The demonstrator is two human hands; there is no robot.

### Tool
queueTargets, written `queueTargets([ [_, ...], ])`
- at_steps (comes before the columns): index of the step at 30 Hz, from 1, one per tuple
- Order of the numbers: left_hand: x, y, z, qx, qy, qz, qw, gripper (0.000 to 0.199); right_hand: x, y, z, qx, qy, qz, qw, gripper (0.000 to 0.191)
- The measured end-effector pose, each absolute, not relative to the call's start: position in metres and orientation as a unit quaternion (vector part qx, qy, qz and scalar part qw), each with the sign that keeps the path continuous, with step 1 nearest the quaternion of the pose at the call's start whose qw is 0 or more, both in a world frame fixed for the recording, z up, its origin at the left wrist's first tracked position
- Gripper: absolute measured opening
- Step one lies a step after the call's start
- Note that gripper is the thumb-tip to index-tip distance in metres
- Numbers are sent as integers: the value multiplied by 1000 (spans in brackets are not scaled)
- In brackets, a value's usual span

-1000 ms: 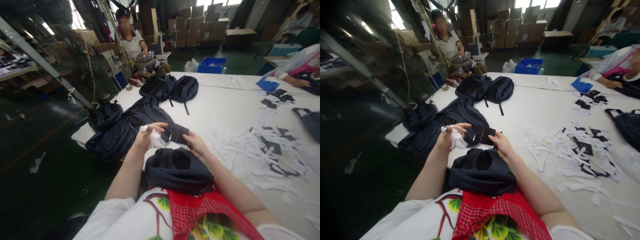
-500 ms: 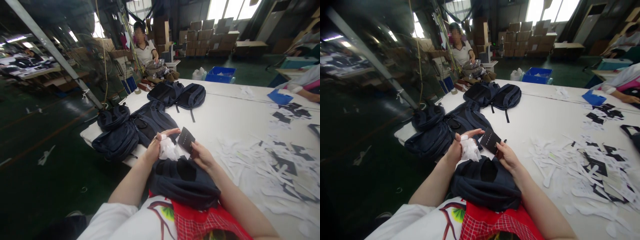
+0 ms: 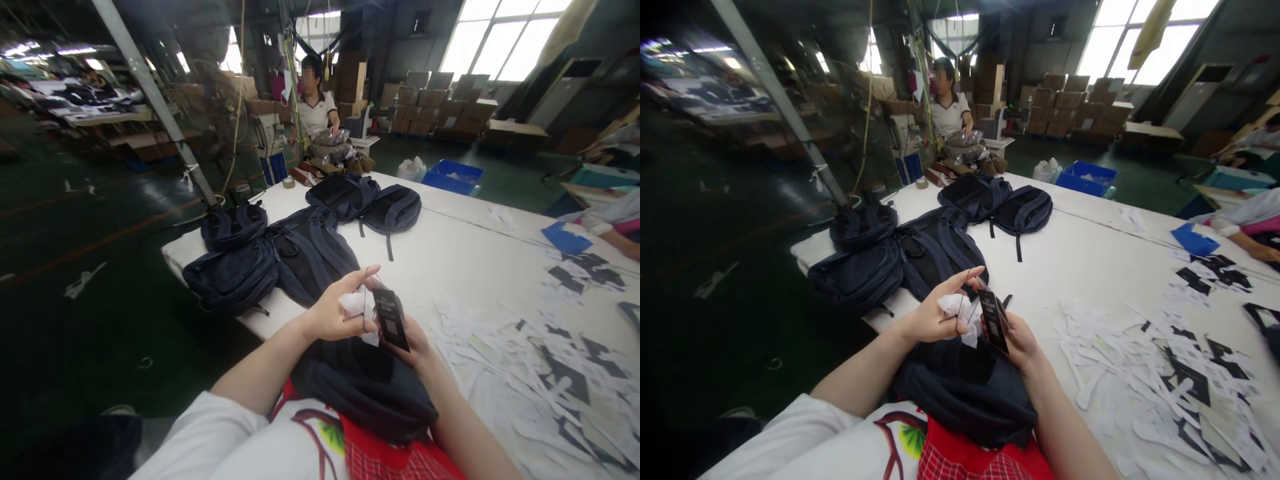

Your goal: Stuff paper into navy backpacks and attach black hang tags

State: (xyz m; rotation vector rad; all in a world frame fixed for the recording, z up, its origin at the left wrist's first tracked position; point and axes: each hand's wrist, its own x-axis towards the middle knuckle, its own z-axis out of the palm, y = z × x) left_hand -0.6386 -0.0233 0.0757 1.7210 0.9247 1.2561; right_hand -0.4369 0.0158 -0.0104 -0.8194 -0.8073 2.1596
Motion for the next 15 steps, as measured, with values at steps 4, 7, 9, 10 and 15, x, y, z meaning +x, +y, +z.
queueTargets([
  [4, -638, -24, 76, 687, 377, 498, 372, 78, -442, 14, -3, -301, -291, 855, 306, 28],
  [7, -638, -25, 76, 697, 373, 499, 355, 66, -444, 13, -1, -325, -296, 840, 318, 30],
  [9, -638, -25, 75, 705, 374, 492, 349, 65, -443, 13, -2, -336, -297, 839, 308, 30],
  [10, -638, -26, 75, 707, 373, 489, 349, 66, -443, 12, -3, -338, -299, 838, 307, 29],
  [15, -637, -27, 72, 706, 370, 490, 354, 64, -444, 12, -11, -327, -307, 837, 313, 28],
])
